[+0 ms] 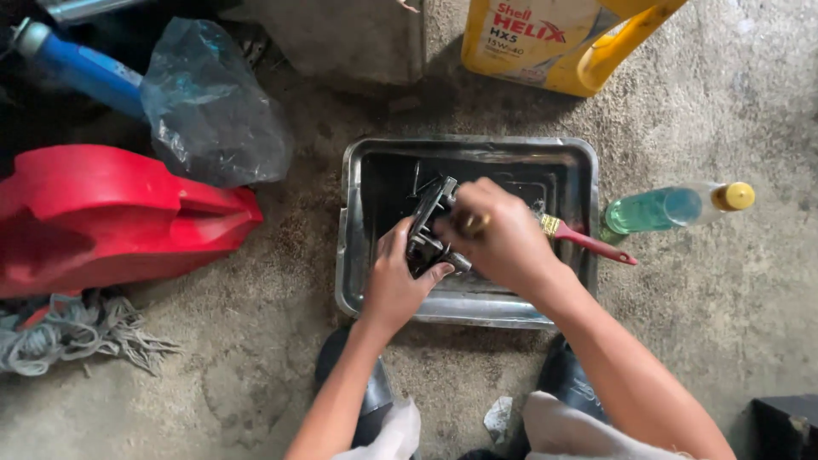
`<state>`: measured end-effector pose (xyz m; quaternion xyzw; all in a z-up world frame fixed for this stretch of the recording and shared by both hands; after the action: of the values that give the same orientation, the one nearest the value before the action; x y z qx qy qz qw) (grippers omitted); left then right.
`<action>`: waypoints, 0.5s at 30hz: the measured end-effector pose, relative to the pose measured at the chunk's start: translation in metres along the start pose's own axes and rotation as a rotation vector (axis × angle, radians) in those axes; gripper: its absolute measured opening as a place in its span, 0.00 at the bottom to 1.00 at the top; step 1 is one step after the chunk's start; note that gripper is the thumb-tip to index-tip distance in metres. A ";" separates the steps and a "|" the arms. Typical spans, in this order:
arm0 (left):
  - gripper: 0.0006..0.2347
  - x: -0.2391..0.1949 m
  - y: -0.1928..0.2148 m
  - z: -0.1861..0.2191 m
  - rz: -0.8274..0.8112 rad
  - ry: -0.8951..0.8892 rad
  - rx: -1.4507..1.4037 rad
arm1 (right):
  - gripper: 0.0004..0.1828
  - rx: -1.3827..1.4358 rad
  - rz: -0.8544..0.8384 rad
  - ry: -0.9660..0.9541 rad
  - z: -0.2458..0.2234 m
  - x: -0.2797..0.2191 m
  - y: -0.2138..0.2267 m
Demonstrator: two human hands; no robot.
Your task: The person pours a green liquid from a plastic bottle onto a camshaft held over a metal tray. They then use a toothbrush to scrub the camshaft and a cylinder head, cleaning the components while they rest in the tray.
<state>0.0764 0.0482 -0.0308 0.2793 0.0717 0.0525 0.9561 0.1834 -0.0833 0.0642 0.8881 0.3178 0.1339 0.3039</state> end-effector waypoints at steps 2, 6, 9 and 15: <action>0.38 -0.004 -0.009 0.001 0.030 0.013 -0.007 | 0.15 -0.028 -0.043 -0.021 0.006 0.003 0.002; 0.39 -0.009 -0.013 0.000 0.113 0.012 0.097 | 0.16 0.064 -0.113 -0.091 0.014 0.007 -0.010; 0.40 -0.004 -0.014 0.003 0.113 0.014 0.132 | 0.16 0.063 -0.079 -0.099 0.017 0.006 -0.005; 0.40 -0.002 -0.021 0.010 0.112 0.033 0.170 | 0.17 -0.064 -0.107 -0.074 0.018 0.012 -0.007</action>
<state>0.0769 0.0251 -0.0338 0.3622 0.0758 0.1039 0.9232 0.1968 -0.0794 0.0463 0.8640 0.3491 0.0948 0.3502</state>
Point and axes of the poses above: each hand's wrist, its own x-axis towards the middle knuckle, its own y-axis out of the back of the hand, z = x × y, the point moved 6 cm from there along x, towards the middle knuckle, and after that the axes turned 7 degrees about -z, right-handed, at the moved point
